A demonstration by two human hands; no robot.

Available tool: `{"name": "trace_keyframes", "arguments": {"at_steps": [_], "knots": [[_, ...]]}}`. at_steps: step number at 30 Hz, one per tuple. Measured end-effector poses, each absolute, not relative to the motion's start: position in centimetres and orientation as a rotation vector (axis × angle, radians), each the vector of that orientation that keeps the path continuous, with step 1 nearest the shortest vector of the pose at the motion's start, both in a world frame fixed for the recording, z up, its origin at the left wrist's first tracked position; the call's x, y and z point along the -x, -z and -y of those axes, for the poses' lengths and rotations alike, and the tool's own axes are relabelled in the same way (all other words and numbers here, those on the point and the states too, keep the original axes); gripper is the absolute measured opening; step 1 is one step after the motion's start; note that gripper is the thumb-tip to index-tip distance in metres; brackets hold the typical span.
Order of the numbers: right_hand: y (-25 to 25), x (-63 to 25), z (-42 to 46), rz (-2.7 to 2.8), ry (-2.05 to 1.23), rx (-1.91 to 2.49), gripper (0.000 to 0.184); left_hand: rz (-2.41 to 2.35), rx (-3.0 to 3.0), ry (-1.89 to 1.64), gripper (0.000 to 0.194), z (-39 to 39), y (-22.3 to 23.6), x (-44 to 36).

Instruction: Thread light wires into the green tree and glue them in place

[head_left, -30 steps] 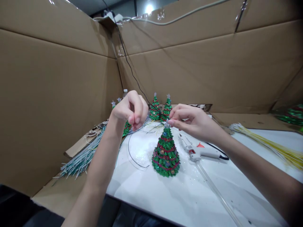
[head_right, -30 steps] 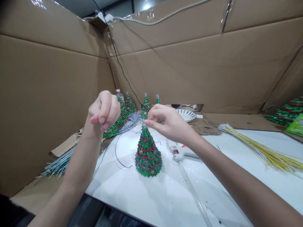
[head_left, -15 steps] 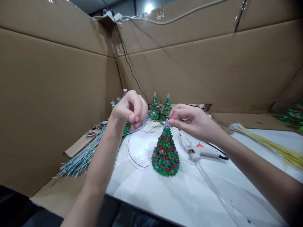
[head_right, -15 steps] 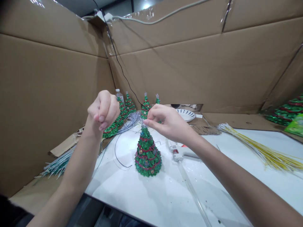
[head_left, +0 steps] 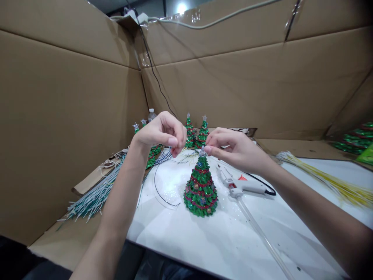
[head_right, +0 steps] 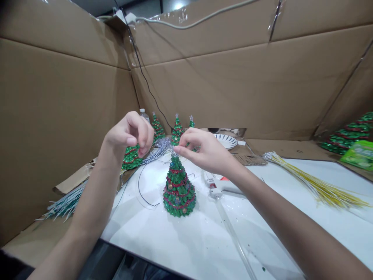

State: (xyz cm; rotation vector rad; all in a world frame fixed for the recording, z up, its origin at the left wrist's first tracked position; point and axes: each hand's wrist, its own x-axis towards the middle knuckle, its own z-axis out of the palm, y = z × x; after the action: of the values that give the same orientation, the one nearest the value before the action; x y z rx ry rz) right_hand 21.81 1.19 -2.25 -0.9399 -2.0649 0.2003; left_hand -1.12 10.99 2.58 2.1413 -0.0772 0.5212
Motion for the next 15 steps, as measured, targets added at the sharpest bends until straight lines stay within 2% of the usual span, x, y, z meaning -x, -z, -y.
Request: {"name": "trace_keyframes", "arguments": {"at_steps": [11, 15], "knots": [[2.3, -22.1, -1.0, 2.082, -0.245, 0.97, 0.027, -0.344, -2.356, -0.482, 0.012, -9.6, -3.0, 0.3], [2.3, -22.1, -1.1, 2.076, -0.277, 0.941, 0.022, -0.343, -2.403, -0.416, 0.018, -9.6, -2.8, -0.2]]}}
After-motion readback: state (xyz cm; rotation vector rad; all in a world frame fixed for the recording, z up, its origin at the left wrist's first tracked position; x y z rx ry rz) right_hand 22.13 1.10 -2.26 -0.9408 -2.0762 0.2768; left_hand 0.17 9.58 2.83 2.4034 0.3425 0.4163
